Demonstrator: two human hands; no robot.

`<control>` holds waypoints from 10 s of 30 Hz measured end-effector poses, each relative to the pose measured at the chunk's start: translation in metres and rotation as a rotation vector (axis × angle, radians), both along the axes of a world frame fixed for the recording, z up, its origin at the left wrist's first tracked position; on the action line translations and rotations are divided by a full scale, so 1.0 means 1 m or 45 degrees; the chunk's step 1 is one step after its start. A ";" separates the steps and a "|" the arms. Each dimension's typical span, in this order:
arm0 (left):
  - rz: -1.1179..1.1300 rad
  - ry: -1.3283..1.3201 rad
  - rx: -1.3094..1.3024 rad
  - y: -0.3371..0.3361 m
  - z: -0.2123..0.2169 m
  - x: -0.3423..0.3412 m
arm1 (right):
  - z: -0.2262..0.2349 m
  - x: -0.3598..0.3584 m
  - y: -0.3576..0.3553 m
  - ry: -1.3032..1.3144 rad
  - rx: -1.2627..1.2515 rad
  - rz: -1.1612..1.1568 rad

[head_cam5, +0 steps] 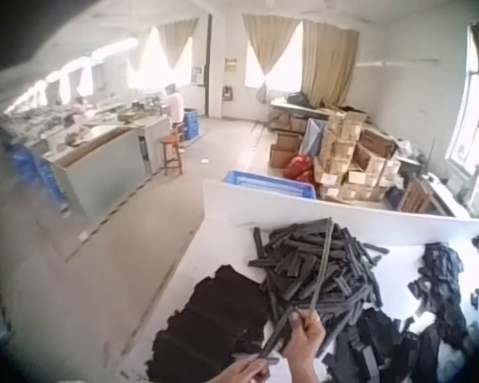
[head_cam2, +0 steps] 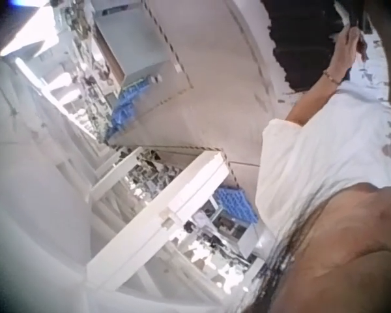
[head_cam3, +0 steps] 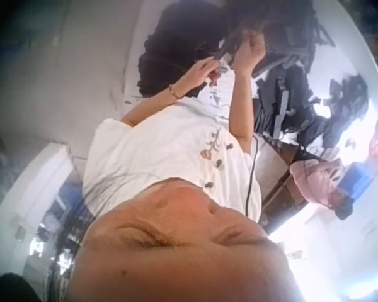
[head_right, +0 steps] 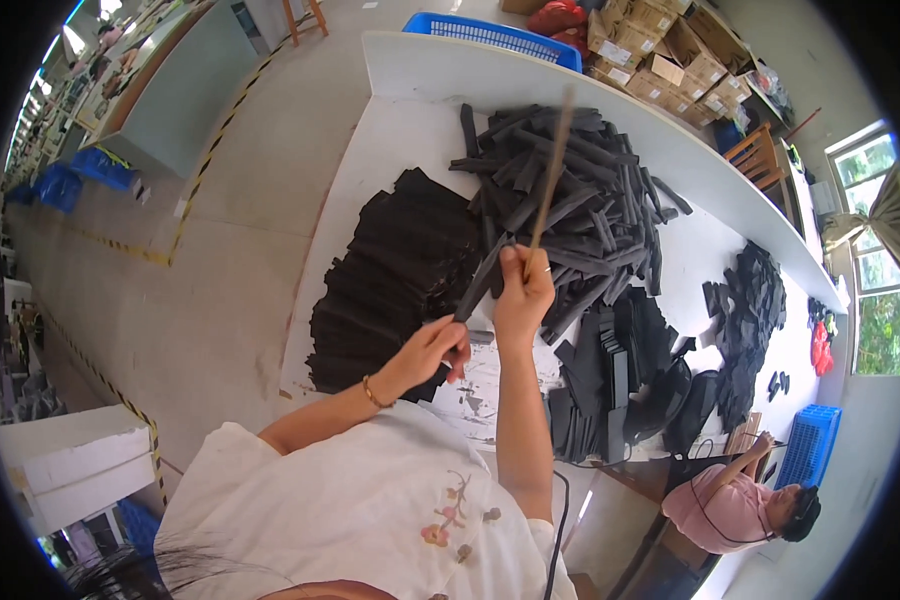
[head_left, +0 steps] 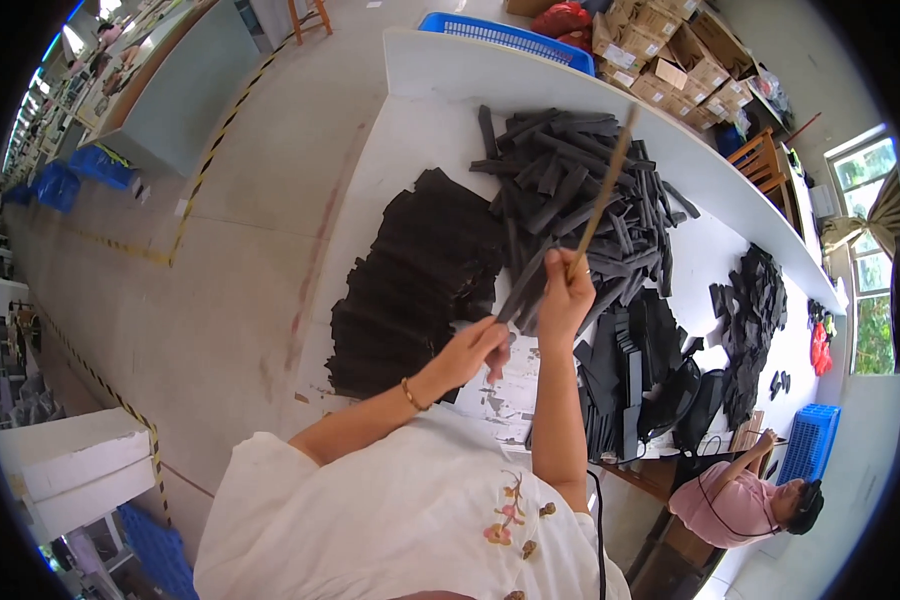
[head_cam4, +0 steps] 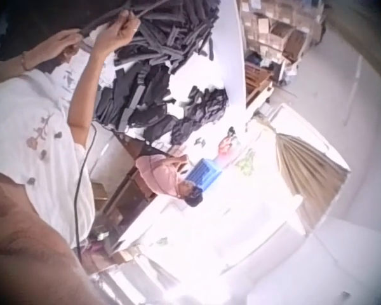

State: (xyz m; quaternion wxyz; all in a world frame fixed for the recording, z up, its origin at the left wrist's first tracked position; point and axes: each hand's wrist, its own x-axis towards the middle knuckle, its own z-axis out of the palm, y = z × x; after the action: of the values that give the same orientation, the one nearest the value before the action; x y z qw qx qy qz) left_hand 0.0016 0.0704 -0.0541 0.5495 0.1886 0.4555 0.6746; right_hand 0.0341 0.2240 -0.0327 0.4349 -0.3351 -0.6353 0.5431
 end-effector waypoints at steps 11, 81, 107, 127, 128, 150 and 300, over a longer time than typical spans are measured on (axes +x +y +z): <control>0.523 0.436 0.083 -0.006 0.017 -0.031 | 0.022 0.007 0.021 -0.157 -0.098 0.197; -0.128 1.943 -0.024 0.003 -0.023 -0.168 | -0.006 0.120 0.005 -0.917 0.763 0.505; 0.757 1.372 -0.699 -0.033 -0.175 -0.228 | -0.100 0.089 -0.034 -0.842 0.076 0.590; 0.266 1.321 -0.924 -0.061 -0.100 -0.239 | -0.122 0.108 -0.041 -0.738 0.153 0.550; 0.248 1.338 -0.773 -0.060 -0.091 -0.235 | -0.117 0.110 -0.043 -0.750 0.173 0.546; 0.019 2.005 -0.005 -0.055 -0.001 -0.187 | -0.013 0.120 -0.029 -0.707 0.362 0.718; -0.027 1.905 0.092 0.061 -0.046 -0.154 | -0.082 0.071 0.012 -0.678 0.401 0.529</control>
State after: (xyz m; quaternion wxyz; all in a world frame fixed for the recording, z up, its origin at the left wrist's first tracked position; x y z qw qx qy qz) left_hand -0.1523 0.1315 -0.1000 0.0929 0.6193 0.6833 0.3754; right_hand 0.1055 0.2359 -0.1145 0.1811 -0.2574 -0.8564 0.4093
